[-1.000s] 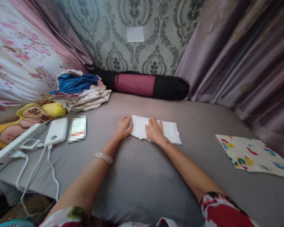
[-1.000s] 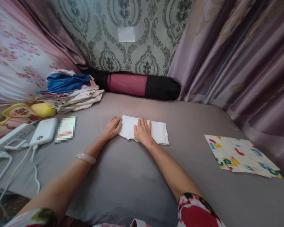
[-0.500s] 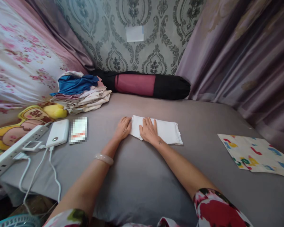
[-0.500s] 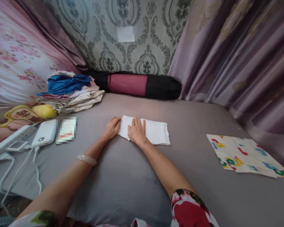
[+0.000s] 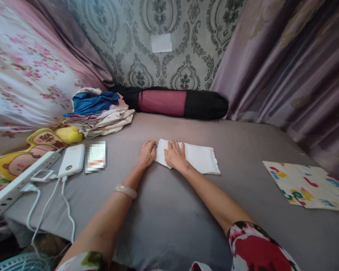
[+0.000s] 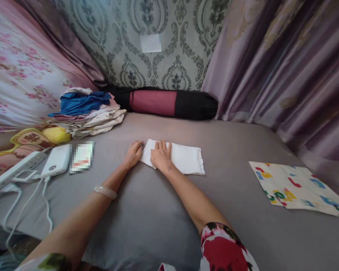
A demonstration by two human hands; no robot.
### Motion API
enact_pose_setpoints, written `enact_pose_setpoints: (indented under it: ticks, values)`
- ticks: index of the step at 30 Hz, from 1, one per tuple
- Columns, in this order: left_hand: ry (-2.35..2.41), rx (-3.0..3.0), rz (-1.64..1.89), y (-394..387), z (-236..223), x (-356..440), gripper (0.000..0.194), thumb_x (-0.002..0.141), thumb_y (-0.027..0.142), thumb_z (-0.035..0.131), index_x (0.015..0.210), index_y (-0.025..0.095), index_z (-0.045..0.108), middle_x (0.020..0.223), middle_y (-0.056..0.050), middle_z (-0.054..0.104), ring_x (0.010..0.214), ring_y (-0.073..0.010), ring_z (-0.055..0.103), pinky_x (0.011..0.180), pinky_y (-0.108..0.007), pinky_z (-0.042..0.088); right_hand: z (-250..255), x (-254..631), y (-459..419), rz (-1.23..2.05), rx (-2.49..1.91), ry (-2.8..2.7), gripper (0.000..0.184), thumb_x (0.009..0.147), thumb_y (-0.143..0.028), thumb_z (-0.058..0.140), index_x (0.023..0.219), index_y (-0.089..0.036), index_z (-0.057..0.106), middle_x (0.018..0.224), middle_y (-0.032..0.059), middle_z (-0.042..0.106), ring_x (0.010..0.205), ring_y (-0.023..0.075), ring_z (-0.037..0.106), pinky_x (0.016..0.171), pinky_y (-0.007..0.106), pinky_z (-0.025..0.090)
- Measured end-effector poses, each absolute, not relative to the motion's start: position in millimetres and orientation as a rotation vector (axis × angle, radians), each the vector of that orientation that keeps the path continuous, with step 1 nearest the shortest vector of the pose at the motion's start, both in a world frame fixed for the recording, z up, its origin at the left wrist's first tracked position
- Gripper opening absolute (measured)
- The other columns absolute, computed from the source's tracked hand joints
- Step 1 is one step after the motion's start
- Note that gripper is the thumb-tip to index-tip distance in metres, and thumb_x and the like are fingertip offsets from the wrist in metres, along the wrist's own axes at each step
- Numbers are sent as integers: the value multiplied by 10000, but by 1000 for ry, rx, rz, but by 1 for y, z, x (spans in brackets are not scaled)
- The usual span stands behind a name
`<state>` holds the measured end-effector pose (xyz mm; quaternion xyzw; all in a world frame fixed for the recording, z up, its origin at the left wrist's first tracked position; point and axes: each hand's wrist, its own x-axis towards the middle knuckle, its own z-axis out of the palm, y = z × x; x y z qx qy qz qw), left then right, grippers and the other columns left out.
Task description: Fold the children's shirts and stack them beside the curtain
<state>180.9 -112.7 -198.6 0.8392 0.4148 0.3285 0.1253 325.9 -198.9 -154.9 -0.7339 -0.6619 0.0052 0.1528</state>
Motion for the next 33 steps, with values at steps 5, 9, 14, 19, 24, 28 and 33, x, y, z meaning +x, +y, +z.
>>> enact_pose_setpoints:
  ticks: [5,9,14,19,24,28,33]
  values:
    - [1227,2433,947,-111,-199,181,364,881,183,330,1147,195,578,1147,-85,633,1162,-218,512,1044,-434,397,-160,317,-194,3,-2067,-1921,518,962,-329,292,1384,-47,396,1458,194,386,1374,287,261,1113,503,88]
    - [1253,2427,929,-111,-197,181,357,882,178,327,1135,179,579,1144,-86,633,1159,-210,514,1046,-412,396,-164,314,-194,15,-2075,-1922,523,967,-336,279,1393,-54,394,1469,186,373,1380,285,252,1114,498,81]
    - [1262,2422,911,-114,-194,181,364,889,181,318,1146,177,575,1152,-84,628,1168,-205,507,1043,-400,401,-164,315,-193,17,-2079,-1922,525,964,-336,287,1387,-46,401,1464,188,380,1370,294,268,1112,513,89]
    - [1261,2398,921,-116,-191,181,371,906,203,307,1159,166,575,1165,-97,625,1174,-210,503,1042,-402,399,-157,311,-187,56,-2059,-1916,520,966,-325,285,1392,-46,389,1466,191,375,1375,290,263,1111,513,106]
    - [1235,2348,977,-115,-192,181,353,907,214,317,1141,167,577,1149,-100,638,1141,-215,528,1026,-424,406,-158,302,-179,95,-1986,-1983,536,969,-322,282,1413,-33,357,1496,184,325,1393,270,238,1125,475,102]
    - [1224,2334,992,-115,-193,181,338,909,225,329,1132,158,574,1141,-106,642,1137,-213,534,1026,-417,405,-165,298,-177,57,-1977,-1981,540,965,-319,295,1410,-20,363,1497,190,320,1381,271,262,1126,462,110]
    - [1195,2387,978,-115,-193,181,338,913,233,330,1144,168,568,1142,-98,640,1128,-208,539,1020,-406,414,-165,300,-176,93,-1957,-1964,527,967,-322,287,1402,-38,377,1489,181,340,1380,260,267,1126,459,121]
